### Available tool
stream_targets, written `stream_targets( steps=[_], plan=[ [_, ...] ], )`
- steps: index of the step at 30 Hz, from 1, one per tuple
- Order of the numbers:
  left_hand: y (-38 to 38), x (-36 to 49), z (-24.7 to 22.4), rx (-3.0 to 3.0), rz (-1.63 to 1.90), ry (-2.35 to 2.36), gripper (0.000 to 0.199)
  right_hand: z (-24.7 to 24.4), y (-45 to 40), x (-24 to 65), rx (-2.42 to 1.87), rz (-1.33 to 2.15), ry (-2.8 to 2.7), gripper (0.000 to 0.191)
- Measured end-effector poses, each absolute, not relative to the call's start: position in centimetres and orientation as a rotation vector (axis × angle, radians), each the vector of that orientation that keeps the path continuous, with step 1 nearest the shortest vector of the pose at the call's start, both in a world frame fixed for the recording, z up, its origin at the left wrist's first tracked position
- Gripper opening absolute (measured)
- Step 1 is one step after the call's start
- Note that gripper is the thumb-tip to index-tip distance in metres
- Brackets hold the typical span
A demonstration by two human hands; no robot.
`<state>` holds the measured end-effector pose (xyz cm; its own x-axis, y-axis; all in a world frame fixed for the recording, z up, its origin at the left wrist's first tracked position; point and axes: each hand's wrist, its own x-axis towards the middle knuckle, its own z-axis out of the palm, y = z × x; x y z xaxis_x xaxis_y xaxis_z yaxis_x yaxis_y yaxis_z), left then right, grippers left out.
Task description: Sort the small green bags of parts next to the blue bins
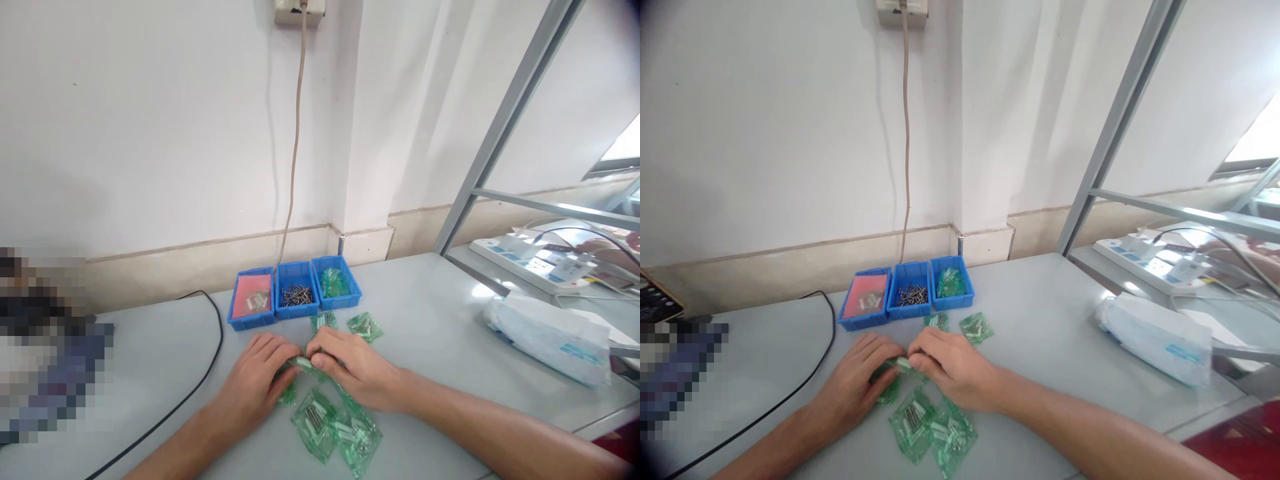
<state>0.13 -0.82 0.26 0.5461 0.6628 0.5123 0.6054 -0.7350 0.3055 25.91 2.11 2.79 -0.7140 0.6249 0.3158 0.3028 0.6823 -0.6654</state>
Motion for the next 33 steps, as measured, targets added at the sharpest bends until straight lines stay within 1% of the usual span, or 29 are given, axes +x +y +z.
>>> stream_targets(
  steps=[2,4,6,9,13,22,25,27,33],
  plan=[
    [-0.89,0.15,0.46,2.702,0.936,1.107,0.015,2.83,2.11,26.01,-0.662,0.773,-2.362,0.038],
    [-0.96,0.17,0.65,2.712,0.932,1.110,0.017,2.87,2.09,26.01,-0.627,0.736,-2.356,0.039],
    [-0.98,0.18,0.79,2.718,0.931,1.109,0.018,2.86,2.05,25.92,-0.614,0.684,-2.343,0.036],
    [-0.95,0.27,0.88,2.722,0.940,1.107,0.019,2.76,1.98,25.72,-0.610,0.616,-2.304,0.025],
    [-0.94,0.42,0.92,2.698,0.955,1.101,0.019,2.66,2.06,25.65,-0.593,0.587,-2.274,0.019],
    [-1.04,0.38,0.40,2.663,1.009,1.086,0.011,2.40,2.29,25.72,-0.598,0.528,-2.318,0.019],
    [-1.00,0.34,0.32,2.644,1.031,1.095,0.010,2.46,2.20,25.70,-0.642,0.526,-2.323,0.012],
    [-1.01,0.35,0.42,2.641,1.036,1.098,0.010,2.49,2.22,25.69,-0.671,0.521,-2.323,0.010],
    [-1.14,0.56,1.14,2.659,1.033,1.048,0.017,2.53,2.44,25.65,-0.644,0.470,-2.355,0.017]
  ],
)
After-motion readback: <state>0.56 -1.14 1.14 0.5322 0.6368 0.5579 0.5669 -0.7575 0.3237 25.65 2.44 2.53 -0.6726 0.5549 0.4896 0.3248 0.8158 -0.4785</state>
